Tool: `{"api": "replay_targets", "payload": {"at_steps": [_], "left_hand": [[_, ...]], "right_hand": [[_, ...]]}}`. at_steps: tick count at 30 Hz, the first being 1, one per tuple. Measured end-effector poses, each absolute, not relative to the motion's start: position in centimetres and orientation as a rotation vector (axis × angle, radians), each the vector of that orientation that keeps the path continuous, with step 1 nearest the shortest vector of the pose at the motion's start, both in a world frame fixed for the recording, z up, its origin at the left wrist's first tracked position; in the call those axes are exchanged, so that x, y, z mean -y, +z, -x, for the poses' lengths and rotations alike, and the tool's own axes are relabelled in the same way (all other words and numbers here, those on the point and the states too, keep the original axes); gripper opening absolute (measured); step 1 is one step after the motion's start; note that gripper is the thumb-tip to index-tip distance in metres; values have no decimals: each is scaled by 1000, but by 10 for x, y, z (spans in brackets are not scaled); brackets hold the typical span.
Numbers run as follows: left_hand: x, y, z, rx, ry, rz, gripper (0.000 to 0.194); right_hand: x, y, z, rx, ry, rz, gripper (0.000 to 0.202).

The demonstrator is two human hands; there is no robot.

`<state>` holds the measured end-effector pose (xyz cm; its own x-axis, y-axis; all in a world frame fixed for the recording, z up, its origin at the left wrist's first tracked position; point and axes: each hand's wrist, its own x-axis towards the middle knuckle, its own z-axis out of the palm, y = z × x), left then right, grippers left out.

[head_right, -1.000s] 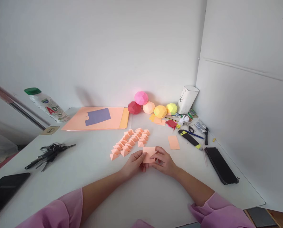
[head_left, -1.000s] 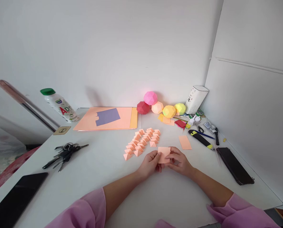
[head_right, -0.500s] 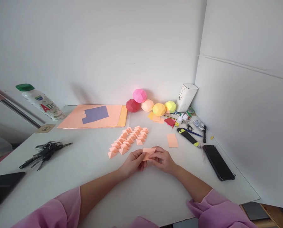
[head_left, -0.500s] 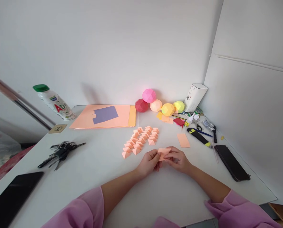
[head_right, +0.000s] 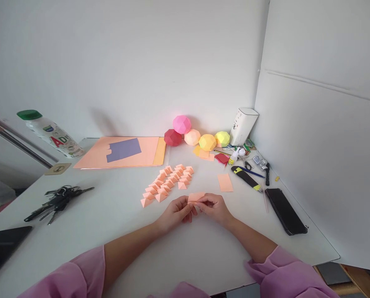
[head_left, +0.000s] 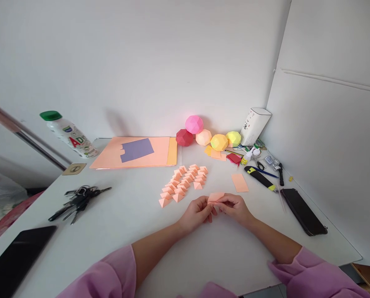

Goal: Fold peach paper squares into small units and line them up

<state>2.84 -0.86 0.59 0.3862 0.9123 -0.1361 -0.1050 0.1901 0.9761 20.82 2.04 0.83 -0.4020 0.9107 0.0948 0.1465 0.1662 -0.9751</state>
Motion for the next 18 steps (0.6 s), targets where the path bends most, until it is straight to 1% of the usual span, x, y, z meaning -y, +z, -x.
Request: {"api": "replay_targets", "payload": {"at_steps": [14,18], "left_hand": [[7,7,-28,-907,859,-1127,39],[7,7,-28,-896,850,-1128,38]], "right_hand": [[-14,11,-206,1650,1282,1089,17],[-13,12,-206,1659,1264,1088,17]]}}
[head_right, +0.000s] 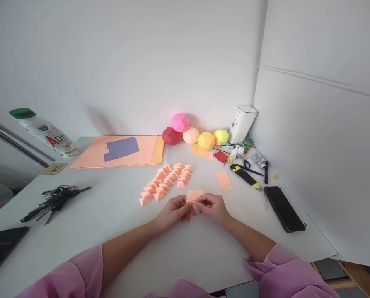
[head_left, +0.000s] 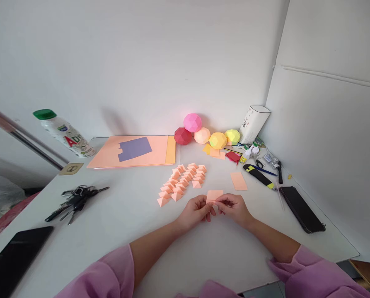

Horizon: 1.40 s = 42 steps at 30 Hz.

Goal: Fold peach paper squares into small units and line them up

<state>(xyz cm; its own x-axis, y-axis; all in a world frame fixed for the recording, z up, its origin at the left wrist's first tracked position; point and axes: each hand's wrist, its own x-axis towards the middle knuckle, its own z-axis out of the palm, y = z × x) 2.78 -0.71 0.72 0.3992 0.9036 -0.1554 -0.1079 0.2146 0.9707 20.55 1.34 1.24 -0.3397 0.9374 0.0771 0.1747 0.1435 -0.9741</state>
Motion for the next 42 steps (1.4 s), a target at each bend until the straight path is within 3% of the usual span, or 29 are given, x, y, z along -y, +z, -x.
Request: {"api": "replay_targets", "payload": {"at_steps": [7,12,17,42], "left_hand": [[7,5,-27,-851,863,-1133,36],[6,4,-26,-803,907,-1084,35],[5,2,-26,-787,939,-1044,34],[6,2,-27,-896,897,-1098,34]], "right_hand": [[-13,9,-207,1631,1280,1056,17],[-17,5,-207,1490,1485,1009,47],[-20,7,-208,1619,1588,1083,27],[-22,8,-209,1595,1607,1079,29]]}}
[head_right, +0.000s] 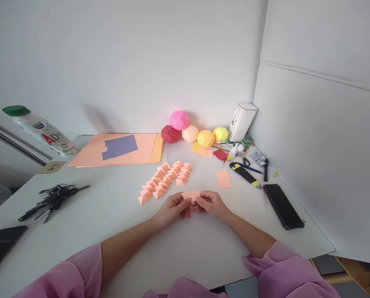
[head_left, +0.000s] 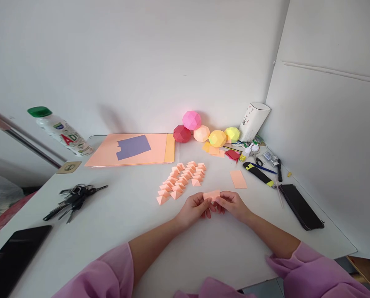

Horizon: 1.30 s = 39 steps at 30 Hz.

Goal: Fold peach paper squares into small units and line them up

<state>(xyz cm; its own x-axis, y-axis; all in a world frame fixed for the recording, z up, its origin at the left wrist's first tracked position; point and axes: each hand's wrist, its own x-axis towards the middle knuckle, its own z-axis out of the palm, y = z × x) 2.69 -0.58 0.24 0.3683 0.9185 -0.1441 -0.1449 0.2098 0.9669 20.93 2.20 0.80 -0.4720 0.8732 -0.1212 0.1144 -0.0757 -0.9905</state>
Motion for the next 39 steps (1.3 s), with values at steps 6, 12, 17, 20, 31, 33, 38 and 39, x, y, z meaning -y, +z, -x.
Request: {"api": "replay_targets", "payload": {"at_steps": [6,12,17,20,31,33,38,39], "left_hand": [[6,6,-27,-864,893,-1140,33],[5,3,-27,-879,887,-1149,37],[4,2,-26,-853,885,-1159,38],[4,1,-26,-861,878,-1158,38],[3,-1,-26,-865,857,-1094,39],[3,1,-27,-865,849,-1080,39],[5,5,-28,-913,833,-1140,40],[6,6,-28,-922,825,-1155,40]], "right_hand": [[-22,9,-209,1631,1583,1078,31],[-20,10,-208,1645,1540,1114,33],[-20,9,-208,1641,1531,1109,32],[-20,9,-209,1634,1536,1100,31],[-19,13,-208,1629,1538,1126,33],[-19,15,-208,1628,1535,1133,33],[-19,14,-209,1646,1513,1138,36],[-20,13,-209,1646,1520,1133,35]]}}
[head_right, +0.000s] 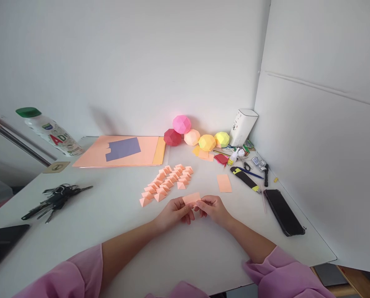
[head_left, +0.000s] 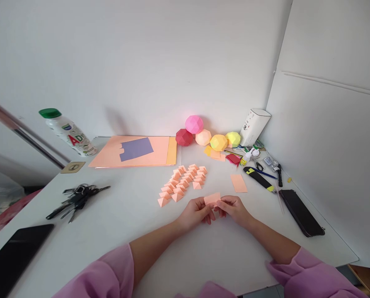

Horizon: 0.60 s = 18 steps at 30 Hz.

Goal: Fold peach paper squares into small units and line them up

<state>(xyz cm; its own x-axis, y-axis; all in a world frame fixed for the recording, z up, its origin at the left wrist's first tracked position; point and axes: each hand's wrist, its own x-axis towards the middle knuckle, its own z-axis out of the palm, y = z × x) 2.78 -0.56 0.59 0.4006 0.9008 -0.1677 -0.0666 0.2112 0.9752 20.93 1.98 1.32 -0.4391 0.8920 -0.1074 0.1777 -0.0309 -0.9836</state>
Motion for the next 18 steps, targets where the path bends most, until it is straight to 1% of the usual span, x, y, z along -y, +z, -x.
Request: {"api": "replay_targets", "payload": {"at_steps": [9,16,18], "left_hand": [[9,11,-29,-903,803,-1216,35],[11,5,-30,-937,825,-1362,27],[12,4,-31,-963,818,-1391,23]], "right_hand": [[-21,8,-211,1676,1548,1098,31],[-21,4,-212,1696,1625,1119,24],[-20,5,-211,1698,1657,1084,18]]}}
